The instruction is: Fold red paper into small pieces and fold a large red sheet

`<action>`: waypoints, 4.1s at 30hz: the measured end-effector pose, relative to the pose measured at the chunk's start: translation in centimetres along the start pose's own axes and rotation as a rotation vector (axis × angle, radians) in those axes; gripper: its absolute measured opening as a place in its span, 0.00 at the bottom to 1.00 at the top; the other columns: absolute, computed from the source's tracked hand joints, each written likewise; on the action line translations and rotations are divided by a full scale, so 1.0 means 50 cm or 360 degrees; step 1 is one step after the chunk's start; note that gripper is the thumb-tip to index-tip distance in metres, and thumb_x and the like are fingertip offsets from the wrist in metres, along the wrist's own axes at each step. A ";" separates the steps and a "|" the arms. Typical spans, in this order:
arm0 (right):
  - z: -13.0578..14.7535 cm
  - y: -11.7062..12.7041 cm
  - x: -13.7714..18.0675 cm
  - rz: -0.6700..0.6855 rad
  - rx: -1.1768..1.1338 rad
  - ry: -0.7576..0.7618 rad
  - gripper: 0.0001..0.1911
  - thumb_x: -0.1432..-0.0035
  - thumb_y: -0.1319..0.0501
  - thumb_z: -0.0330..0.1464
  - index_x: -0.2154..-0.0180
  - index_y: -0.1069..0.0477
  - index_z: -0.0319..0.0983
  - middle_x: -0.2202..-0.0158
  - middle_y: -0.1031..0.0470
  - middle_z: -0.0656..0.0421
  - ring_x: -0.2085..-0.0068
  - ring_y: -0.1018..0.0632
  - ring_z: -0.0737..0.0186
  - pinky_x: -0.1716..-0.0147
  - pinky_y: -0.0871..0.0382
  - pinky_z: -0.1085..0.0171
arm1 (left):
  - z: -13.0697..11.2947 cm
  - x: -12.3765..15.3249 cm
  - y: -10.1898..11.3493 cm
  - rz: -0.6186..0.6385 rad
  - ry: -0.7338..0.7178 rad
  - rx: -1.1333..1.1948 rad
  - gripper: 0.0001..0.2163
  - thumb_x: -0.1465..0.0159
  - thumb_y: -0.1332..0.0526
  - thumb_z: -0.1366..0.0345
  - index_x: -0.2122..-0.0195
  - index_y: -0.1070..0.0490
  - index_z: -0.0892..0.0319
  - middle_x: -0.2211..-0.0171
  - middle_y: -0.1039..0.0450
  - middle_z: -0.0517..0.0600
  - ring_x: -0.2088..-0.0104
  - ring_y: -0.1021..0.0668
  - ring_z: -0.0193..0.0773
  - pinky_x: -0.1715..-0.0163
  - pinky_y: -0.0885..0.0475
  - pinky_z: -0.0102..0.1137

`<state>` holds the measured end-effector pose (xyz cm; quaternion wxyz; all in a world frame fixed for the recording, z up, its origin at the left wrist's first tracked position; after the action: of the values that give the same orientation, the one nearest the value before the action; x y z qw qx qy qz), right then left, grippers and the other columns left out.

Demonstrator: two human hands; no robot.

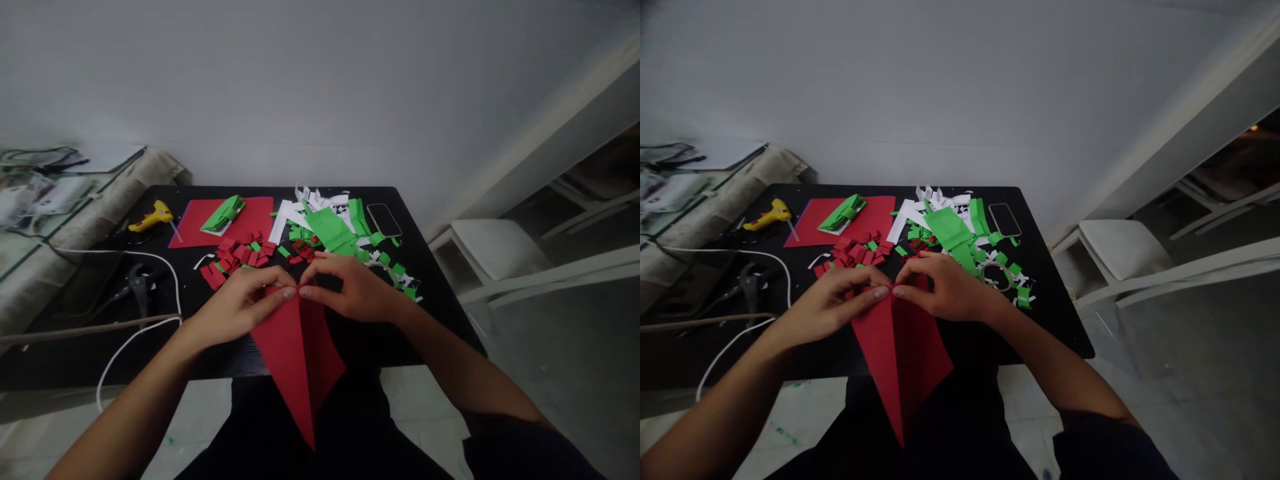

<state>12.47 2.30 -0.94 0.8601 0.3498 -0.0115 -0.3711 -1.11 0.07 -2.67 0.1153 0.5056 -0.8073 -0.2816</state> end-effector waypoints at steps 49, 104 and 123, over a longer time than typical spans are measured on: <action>-0.198 -0.111 0.053 -0.0383 0.0482 -0.0151 0.19 0.35 0.39 0.30 0.44 0.29 0.34 0.44 0.24 0.46 0.41 0.26 0.48 0.37 0.36 0.46 | 0.170 -0.052 -0.104 -0.0261 -0.0030 -0.0668 0.10 0.29 0.46 0.66 0.53 0.29 0.60 0.58 0.22 0.56 0.58 0.21 0.45 0.55 0.26 0.39; -0.194 -0.204 0.171 -0.0127 0.0884 -0.0378 0.29 0.28 0.51 0.31 0.29 0.47 0.35 0.28 0.44 0.50 0.28 0.42 0.50 0.30 0.44 0.44 | 0.197 0.139 -0.194 -0.0249 0.0131 -0.1232 0.29 0.26 0.50 0.58 0.27 0.51 0.62 0.29 0.45 0.59 0.29 0.40 0.53 0.33 0.39 0.50; -0.171 -0.200 0.175 -0.0157 0.0896 -0.0360 0.27 0.28 0.50 0.33 0.32 0.42 0.32 0.29 0.41 0.47 0.28 0.41 0.48 0.31 0.42 0.43 | 0.174 0.158 -0.218 -0.0239 0.0098 -0.1338 0.29 0.27 0.48 0.55 0.28 0.48 0.61 0.28 0.47 0.58 0.29 0.42 0.54 0.32 0.41 0.53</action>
<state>14.88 -3.09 -15.59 0.7036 0.5309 -0.1926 -0.4313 -0.68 -7.55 -16.77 0.3146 0.4801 -0.5794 -0.5786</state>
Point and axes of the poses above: each hand's wrist, its own x-axis away from the middle knuckle, its own y-axis out of the back of the hand, z = x × y, the point moved 8 cm from there along -x, towards the middle knuckle
